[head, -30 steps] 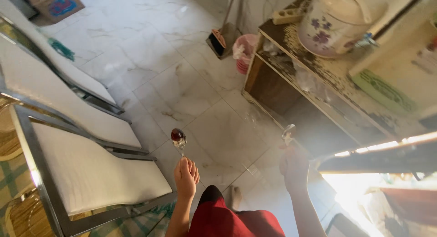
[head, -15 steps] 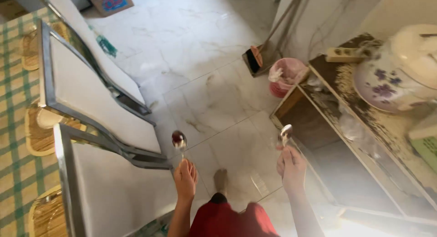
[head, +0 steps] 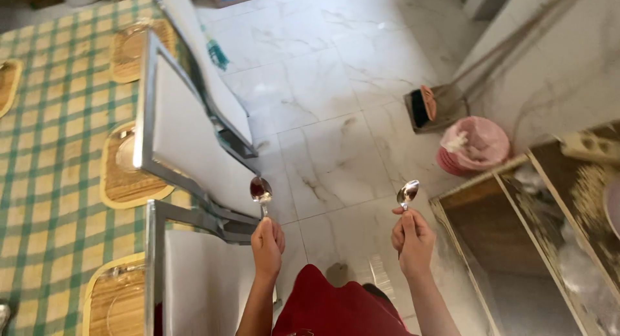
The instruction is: Placing spoons on placemats at a dining table.
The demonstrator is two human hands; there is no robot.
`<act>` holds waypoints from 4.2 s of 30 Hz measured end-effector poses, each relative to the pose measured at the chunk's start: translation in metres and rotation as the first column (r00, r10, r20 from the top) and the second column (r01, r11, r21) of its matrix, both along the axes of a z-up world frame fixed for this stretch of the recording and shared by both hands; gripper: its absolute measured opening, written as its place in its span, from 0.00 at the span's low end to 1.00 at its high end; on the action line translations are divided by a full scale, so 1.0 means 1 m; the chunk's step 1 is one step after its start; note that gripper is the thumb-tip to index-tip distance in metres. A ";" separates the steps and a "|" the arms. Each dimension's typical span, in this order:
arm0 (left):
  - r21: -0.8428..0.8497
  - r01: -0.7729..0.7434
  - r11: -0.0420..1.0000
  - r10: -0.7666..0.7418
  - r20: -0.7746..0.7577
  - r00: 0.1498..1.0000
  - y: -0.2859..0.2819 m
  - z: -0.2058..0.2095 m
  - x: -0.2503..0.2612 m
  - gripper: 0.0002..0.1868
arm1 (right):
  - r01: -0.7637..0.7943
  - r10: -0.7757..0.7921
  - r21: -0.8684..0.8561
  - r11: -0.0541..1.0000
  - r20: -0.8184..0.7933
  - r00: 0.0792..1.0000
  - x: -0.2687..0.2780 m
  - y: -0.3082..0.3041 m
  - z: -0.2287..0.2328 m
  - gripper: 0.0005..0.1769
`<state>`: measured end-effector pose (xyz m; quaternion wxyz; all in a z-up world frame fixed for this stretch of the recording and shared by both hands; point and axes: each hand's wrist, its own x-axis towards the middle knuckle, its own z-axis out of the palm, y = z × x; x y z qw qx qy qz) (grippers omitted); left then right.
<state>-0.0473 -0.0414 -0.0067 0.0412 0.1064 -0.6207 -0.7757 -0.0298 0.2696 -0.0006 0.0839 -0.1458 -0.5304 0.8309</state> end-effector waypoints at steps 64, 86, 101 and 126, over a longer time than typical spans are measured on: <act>-0.133 -0.618 0.775 0.553 -0.331 0.764 -0.093 0.071 -0.301 0.23 | -0.713 0.717 0.078 0.697 -0.076 0.693 -0.546 -0.264 0.028 0.16; 0.255 -0.965 0.062 0.874 -0.480 -0.071 -0.145 0.143 -0.263 0.16 | -0.846 0.870 0.270 0.460 -0.329 0.368 -0.607 -0.462 0.091 0.14; -0.124 -0.960 -0.251 0.948 -0.231 -0.218 -0.182 0.171 -0.194 0.16 | -0.854 0.946 0.427 0.297 -0.256 0.201 -0.657 -0.577 0.060 0.13; -0.407 -0.889 0.209 0.918 0.396 0.035 -0.334 -0.042 -0.158 0.14 | -0.242 0.965 0.940 0.241 -0.204 0.168 -0.712 -0.685 -0.080 0.09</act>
